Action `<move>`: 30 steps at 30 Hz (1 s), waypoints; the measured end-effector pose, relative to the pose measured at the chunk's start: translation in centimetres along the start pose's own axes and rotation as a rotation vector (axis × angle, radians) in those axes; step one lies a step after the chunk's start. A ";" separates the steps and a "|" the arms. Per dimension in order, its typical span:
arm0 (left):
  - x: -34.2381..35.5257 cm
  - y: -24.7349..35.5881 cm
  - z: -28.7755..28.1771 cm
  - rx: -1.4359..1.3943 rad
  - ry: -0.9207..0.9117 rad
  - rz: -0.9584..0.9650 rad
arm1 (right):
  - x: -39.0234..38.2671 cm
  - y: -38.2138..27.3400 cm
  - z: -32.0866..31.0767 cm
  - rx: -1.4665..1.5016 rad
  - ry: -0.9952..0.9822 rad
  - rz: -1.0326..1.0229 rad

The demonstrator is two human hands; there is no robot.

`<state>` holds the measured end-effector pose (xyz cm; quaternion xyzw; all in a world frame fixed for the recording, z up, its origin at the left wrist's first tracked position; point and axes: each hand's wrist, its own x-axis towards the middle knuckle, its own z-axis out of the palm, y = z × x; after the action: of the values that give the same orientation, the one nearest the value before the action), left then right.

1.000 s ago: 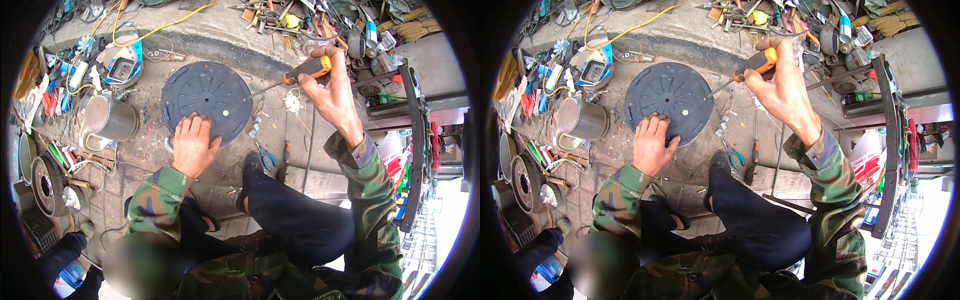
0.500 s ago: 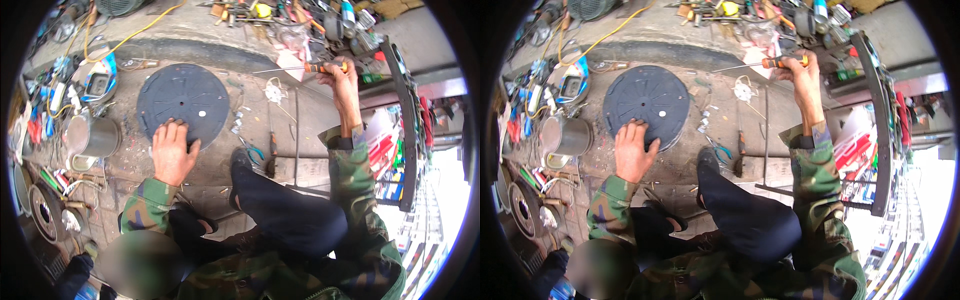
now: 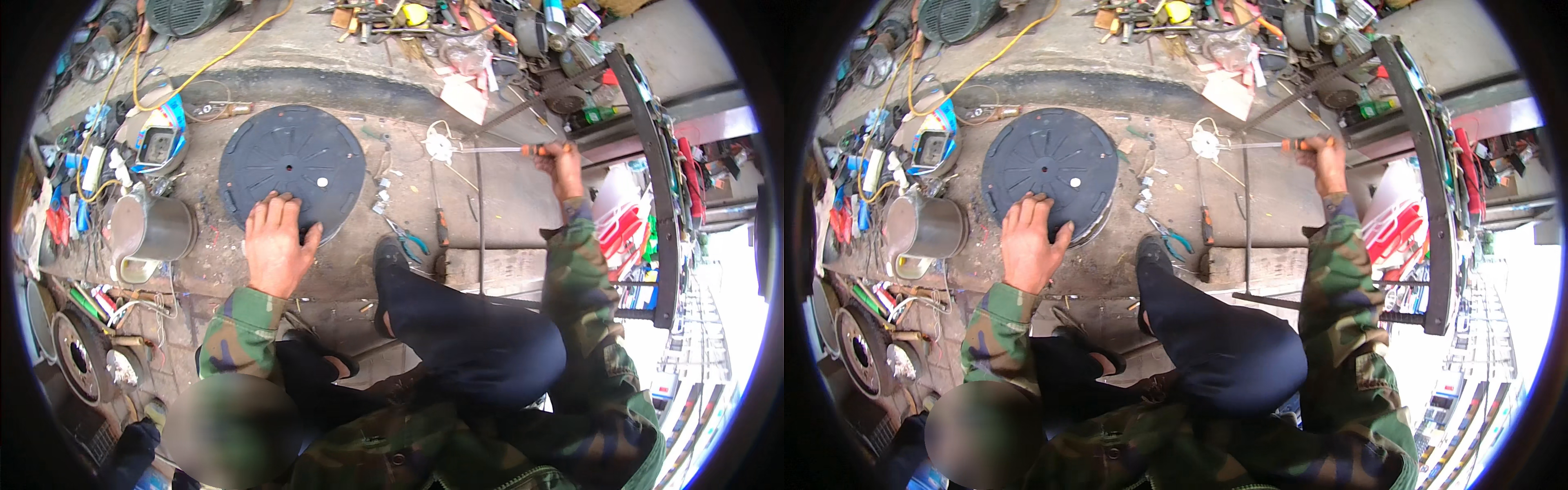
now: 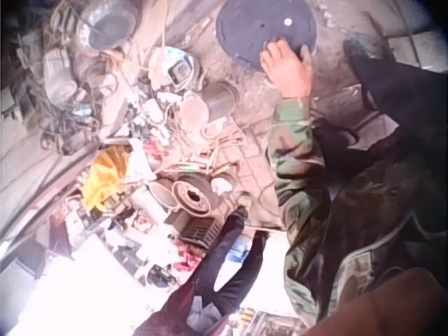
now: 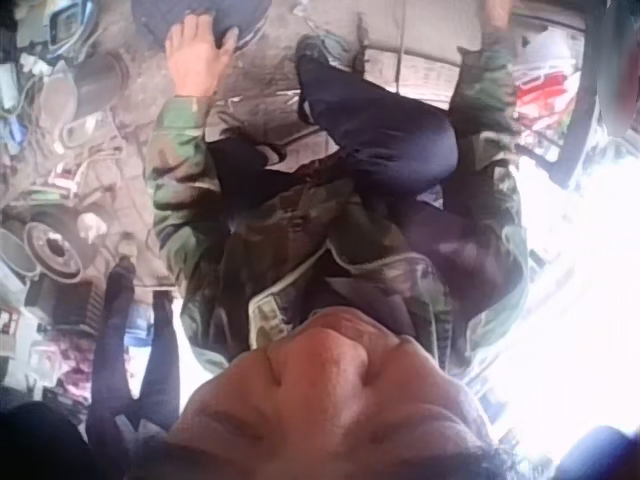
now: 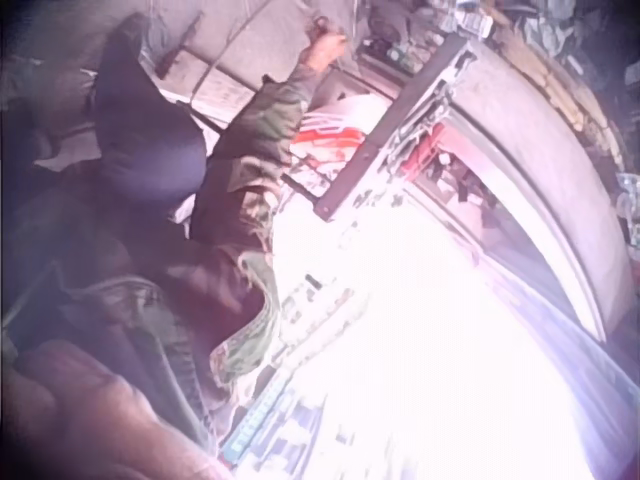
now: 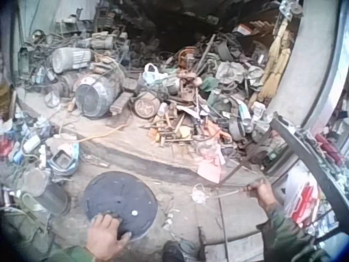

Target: The person works on the internal wiring of a small appliance base, connecting and arranging wires with their hands. They then place a black plastic lid over the base and secure it with a screwdriver. Finally, they plug in the appliance to test it.

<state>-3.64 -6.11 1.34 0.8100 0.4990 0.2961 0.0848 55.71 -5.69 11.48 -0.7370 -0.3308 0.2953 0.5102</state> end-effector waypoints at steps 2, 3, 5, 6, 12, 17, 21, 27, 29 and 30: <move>0.1 0.1 -0.3 0.010 0.005 0.008 | -4.0 -7.0 5.6 0.074 -0.033 -0.169; 0.2 0.3 -0.2 0.004 0.006 0.017 | -5.3 -9.6 7.2 0.057 -0.099 -0.226; -0.1 0.0 -0.2 0.010 0.007 0.025 | -7.4 -12.9 11.4 -0.001 -0.224 -0.341; -0.1 -0.1 -0.1 -0.002 0.013 0.025 | -8.7 -14.6 13.2 -0.016 -0.271 -0.391; -0.1 -0.1 0.2 -0.025 0.020 0.014 | -13.2 -17.0 19.8 -0.204 -0.512 -0.566; 0.0 0.0 0.2 -0.037 0.025 0.014 | -12.7 -16.2 21.6 -0.338 -0.481 -0.604; -0.1 0.0 0.1 -0.021 0.027 0.019 | -12.1 -15.6 22.5 -0.377 -0.475 -0.630; 0.0 0.0 0.0 -0.025 0.021 0.020 | -11.8 -15.4 22.9 -0.444 -0.478 -0.616; 0.0 0.0 0.0 -0.026 0.021 0.021 | -11.5 -15.3 22.8 -0.506 -0.481 -0.657; 0.0 0.0 -0.1 -0.027 0.021 0.021 | -11.5 -15.1 22.8 -0.468 -0.481 -0.644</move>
<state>-3.68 -6.14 1.40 0.8109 0.4872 0.3122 0.0875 28.24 1.87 19.98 -0.6025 -0.7096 0.2018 0.3047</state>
